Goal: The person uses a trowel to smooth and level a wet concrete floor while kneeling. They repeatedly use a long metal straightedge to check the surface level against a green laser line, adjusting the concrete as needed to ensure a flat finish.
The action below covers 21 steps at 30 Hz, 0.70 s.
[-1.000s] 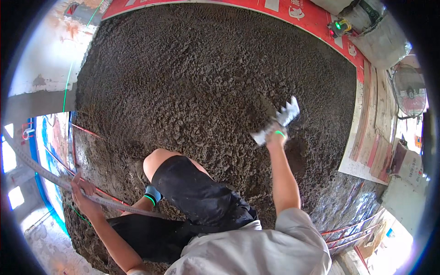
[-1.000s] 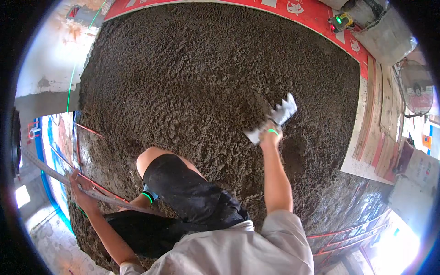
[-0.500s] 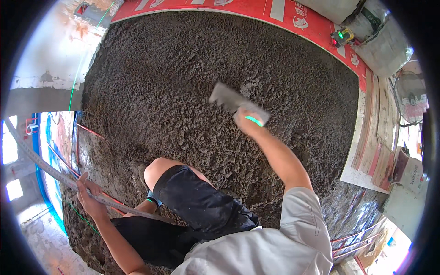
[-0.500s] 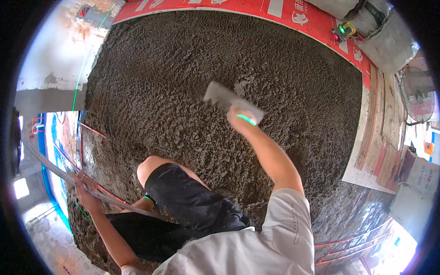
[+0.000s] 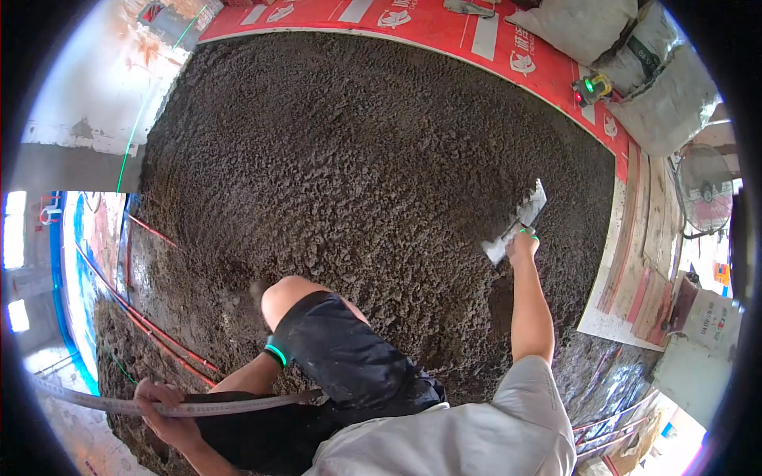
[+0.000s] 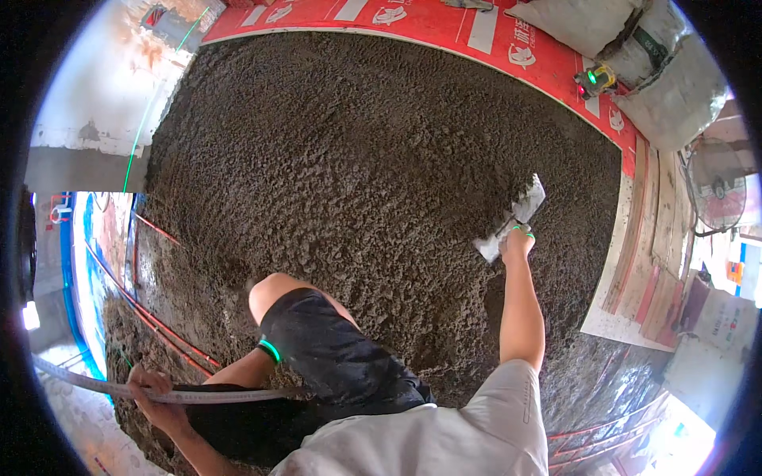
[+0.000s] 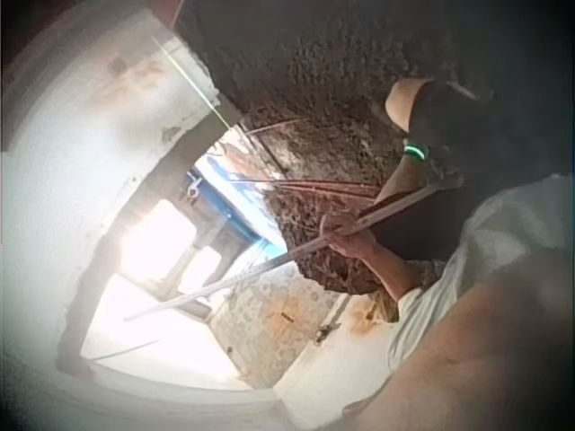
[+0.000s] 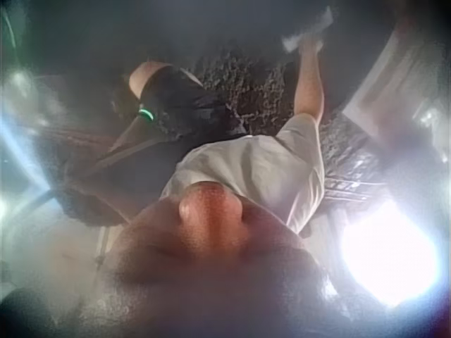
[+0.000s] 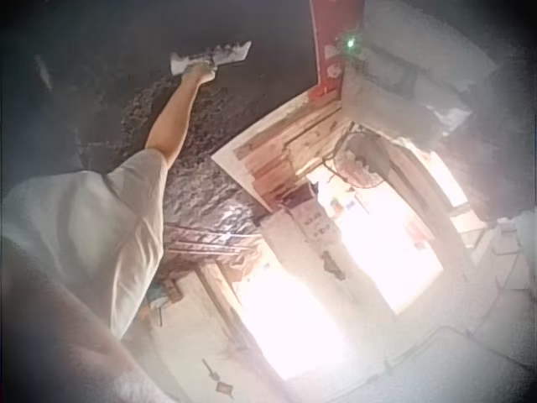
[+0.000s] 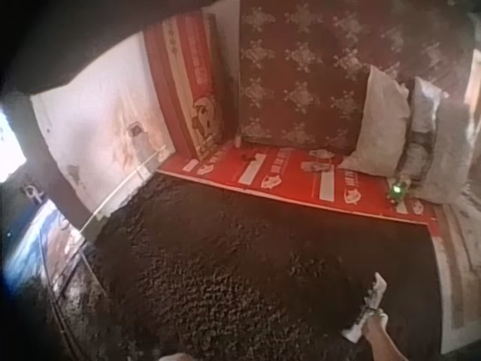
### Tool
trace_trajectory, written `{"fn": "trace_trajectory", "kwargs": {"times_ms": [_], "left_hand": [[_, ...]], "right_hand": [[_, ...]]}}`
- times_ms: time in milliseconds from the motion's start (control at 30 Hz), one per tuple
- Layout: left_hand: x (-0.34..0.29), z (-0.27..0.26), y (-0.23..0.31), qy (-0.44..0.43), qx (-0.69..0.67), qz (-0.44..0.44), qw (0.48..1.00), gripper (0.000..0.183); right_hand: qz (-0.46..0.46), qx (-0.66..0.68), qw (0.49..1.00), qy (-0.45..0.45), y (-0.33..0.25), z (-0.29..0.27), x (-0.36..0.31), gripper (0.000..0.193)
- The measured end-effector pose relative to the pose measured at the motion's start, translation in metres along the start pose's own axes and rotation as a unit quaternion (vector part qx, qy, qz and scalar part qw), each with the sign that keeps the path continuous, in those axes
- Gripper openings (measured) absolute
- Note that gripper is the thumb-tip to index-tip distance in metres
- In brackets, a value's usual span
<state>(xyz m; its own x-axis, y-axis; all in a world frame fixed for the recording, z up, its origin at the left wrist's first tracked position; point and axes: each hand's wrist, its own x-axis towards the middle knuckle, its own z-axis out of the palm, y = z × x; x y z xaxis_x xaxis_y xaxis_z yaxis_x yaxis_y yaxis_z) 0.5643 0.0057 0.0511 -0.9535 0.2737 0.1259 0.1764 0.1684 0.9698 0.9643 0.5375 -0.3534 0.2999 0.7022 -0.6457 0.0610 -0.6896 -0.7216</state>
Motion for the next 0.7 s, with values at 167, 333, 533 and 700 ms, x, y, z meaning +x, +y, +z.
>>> {"fn": "trace_trajectory", "kwargs": {"times_ms": [167,333,533,700], "left_hand": [[-0.007,0.032,-0.016,-0.050,-0.071,-0.051,0.995,0.039],[-0.016,0.065,-0.004,-0.048,-0.108,-0.136,0.984,0.028],[-0.010,0.044,0.000,-0.145,0.183,-0.143,0.962,0.012],[0.000,0.045,-0.013,-0.251,0.078,-0.081,0.962,0.014]], "right_hand": [[0.012,0.058,0.996,-0.074,0.002,0.129,0.011,0.005],[-0.125,-0.158,0.972,-0.121,-0.006,0.270,-0.016,0.011],[-0.169,-0.309,0.864,-0.359,-0.013,0.380,-0.176,0.041],[-0.143,-0.229,0.798,-0.538,0.027,0.458,-0.236,0.042]]}}
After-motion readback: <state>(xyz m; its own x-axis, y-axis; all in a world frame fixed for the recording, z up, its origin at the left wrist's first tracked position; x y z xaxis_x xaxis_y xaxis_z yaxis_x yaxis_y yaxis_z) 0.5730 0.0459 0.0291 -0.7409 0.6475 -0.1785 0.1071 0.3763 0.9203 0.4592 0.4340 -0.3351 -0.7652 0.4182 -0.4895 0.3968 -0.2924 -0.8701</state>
